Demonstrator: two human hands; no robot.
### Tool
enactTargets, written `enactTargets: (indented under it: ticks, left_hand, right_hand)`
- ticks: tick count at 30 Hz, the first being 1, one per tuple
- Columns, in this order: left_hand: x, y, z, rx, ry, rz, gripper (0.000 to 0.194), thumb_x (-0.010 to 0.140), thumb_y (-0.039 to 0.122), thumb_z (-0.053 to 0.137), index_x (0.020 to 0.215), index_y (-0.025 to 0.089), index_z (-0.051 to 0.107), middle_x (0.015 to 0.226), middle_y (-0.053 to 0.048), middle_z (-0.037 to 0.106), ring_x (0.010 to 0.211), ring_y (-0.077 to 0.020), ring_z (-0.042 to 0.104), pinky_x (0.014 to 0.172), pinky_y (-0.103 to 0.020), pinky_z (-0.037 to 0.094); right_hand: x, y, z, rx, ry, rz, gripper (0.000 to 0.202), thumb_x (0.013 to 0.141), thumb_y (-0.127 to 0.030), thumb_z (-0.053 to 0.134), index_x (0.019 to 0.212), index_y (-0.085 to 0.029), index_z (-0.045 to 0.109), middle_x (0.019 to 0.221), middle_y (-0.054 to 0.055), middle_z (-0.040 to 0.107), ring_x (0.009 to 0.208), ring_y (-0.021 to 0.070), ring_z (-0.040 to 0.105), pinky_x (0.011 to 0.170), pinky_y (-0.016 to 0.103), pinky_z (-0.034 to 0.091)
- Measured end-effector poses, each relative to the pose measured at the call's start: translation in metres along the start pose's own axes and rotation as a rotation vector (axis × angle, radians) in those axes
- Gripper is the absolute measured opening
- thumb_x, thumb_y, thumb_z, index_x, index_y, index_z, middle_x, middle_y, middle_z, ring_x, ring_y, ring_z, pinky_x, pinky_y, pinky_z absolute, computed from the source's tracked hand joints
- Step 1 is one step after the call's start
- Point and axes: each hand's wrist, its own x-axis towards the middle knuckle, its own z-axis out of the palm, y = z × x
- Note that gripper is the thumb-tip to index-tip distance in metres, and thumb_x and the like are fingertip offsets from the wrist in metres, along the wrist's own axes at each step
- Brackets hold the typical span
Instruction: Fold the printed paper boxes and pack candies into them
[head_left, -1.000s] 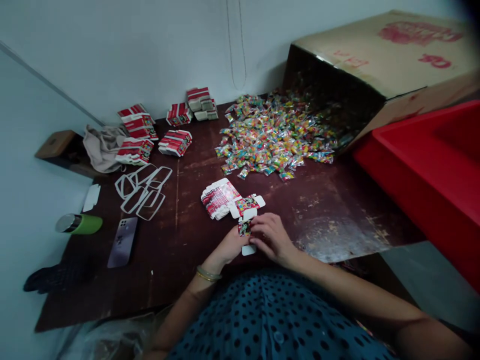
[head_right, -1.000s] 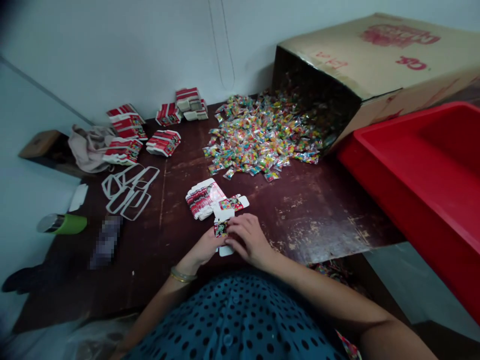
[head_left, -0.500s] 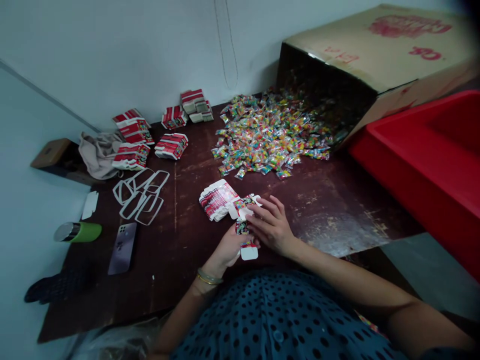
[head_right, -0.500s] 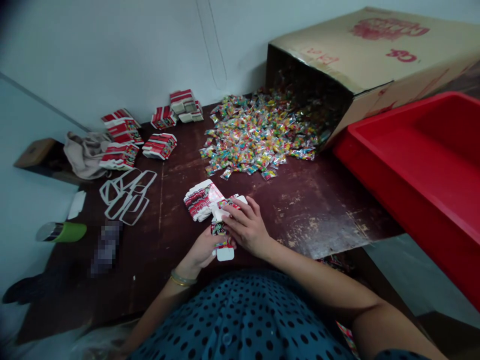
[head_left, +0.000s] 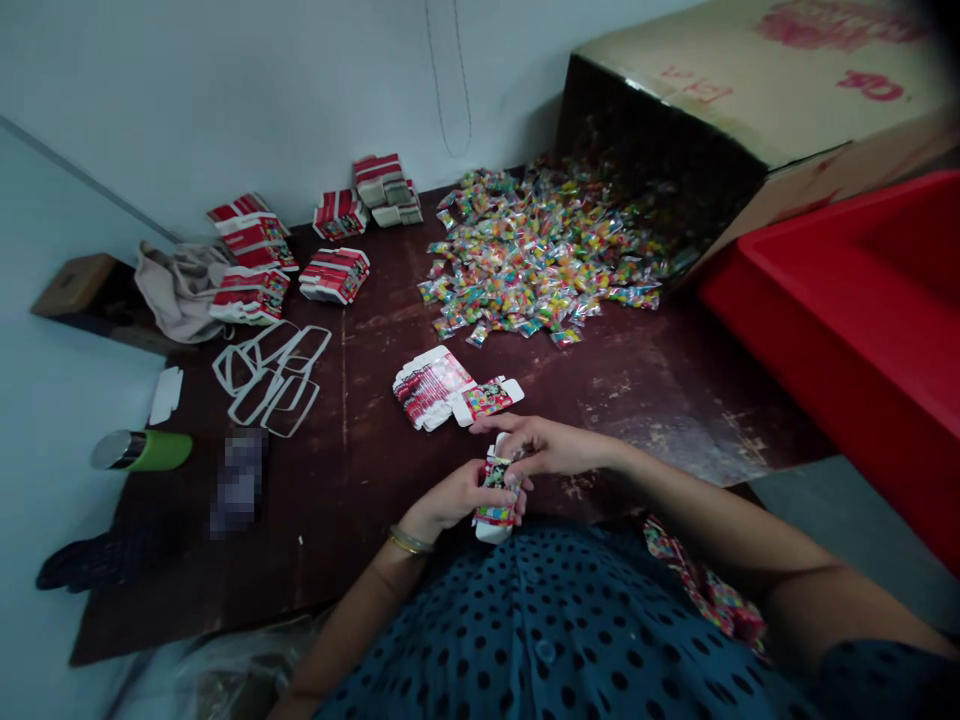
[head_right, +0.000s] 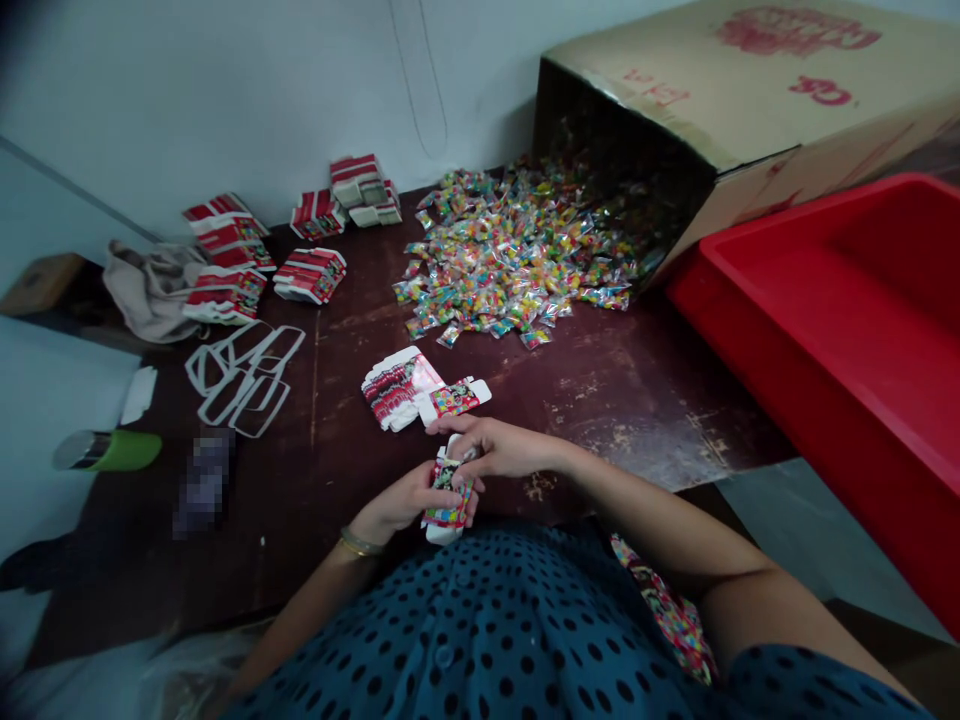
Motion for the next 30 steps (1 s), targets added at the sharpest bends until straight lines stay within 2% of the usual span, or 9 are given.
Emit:
enactTargets:
  ticks: [2,4,8,11,14,19,23,27,30]
  left_hand:
    - [0.007,-0.013,0.0,0.082,0.257,0.075,0.034,0.065,0.037,0.076,0.081,0.01,0.062,0.067,-0.003,0.063,0.056,-0.0139,0.058,0.056,-0.025,0.046]
    - [0.015,-0.027,0.003,0.16,0.478,0.141,0.033,0.068,0.04,0.074,0.075,0.011,0.06,0.063,-0.001,0.061,0.055,-0.0121,0.056,0.056,-0.023,0.045]
    - [0.016,-0.041,0.013,0.123,0.611,0.296,0.034,0.082,0.04,0.062,0.105,0.016,0.054,0.08,-0.003,0.066,0.073,-0.0148,0.062,0.065,-0.024,0.048]
    - [0.006,-0.042,0.016,0.135,0.624,0.386,0.045,0.081,0.033,0.064,0.118,0.021,0.043,0.086,-0.001,0.067,0.079,-0.0145,0.064,0.071,-0.024,0.049]
    - [-0.002,-0.041,0.016,0.284,0.564,0.356,0.034,0.082,0.031,0.062,0.111,0.019,0.052,0.09,-0.004,0.069,0.081,-0.0157,0.065,0.075,-0.025,0.049]
    - [-0.006,-0.043,0.018,0.542,0.552,0.37,0.029,0.082,0.03,0.061,0.109,0.021,0.067,0.106,-0.006,0.071,0.092,-0.0195,0.065,0.084,-0.029,0.049]
    - [-0.007,-0.045,0.019,0.532,0.589,0.367,0.03,0.082,0.029,0.06,0.109,0.02,0.07,0.104,-0.006,0.072,0.093,-0.0207,0.066,0.086,-0.03,0.049]
    - [-0.011,-0.041,0.026,0.431,0.565,0.338,0.025,0.081,0.03,0.06,0.097,0.018,0.075,0.1,-0.006,0.073,0.09,-0.021,0.066,0.081,-0.028,0.049]
    - [-0.009,-0.037,0.034,0.182,0.563,0.227,0.043,0.079,0.03,0.061,0.12,0.018,0.064,0.091,-0.004,0.074,0.083,-0.0183,0.065,0.077,-0.026,0.049]
  right_hand:
    - [-0.002,0.003,0.005,-0.026,0.072,0.019,0.014,0.086,-0.027,0.062,0.082,-0.016,0.069,0.118,0.008,0.059,0.119,0.0209,0.051,0.096,0.032,0.043]
    - [-0.006,0.007,0.014,-0.029,0.194,0.082,0.016,0.089,-0.027,0.057,0.088,-0.015,0.067,0.102,0.007,0.064,0.101,0.0178,0.06,0.089,0.031,0.047]
    - [-0.023,0.015,0.034,0.083,0.369,0.193,0.027,0.086,-0.028,0.059,0.11,-0.018,0.053,0.091,0.001,0.065,0.082,0.0131,0.061,0.079,0.027,0.049]
    - [-0.038,0.027,0.046,0.383,0.451,0.27,0.03,0.085,-0.036,0.062,0.106,-0.02,0.048,0.077,-0.003,0.062,0.064,0.0097,0.059,0.063,0.021,0.049]
    - [-0.047,0.044,0.055,0.813,0.442,0.428,0.027,0.084,-0.042,0.062,0.09,-0.018,0.051,0.062,-0.005,0.057,0.05,0.0072,0.054,0.05,0.017,0.046]
    - [-0.054,0.058,0.058,1.205,0.323,0.557,0.031,0.074,-0.031,0.074,0.097,-0.014,0.061,0.079,0.002,0.065,0.062,0.009,0.061,0.053,0.018,0.053]
    - [-0.059,0.058,0.055,1.234,0.329,0.527,0.028,0.078,-0.034,0.072,0.094,-0.012,0.065,0.076,0.003,0.065,0.066,0.0094,0.062,0.061,0.021,0.057]
    - [-0.057,0.055,0.052,1.164,0.288,0.593,0.026,0.071,-0.024,0.076,0.092,-0.013,0.066,0.067,-0.002,0.062,0.057,0.0062,0.059,0.058,0.018,0.056]
    - [-0.046,0.045,0.044,0.941,0.177,0.582,0.027,0.07,-0.019,0.072,0.096,-0.015,0.066,0.071,-0.002,0.064,0.056,0.0062,0.058,0.056,0.019,0.054]
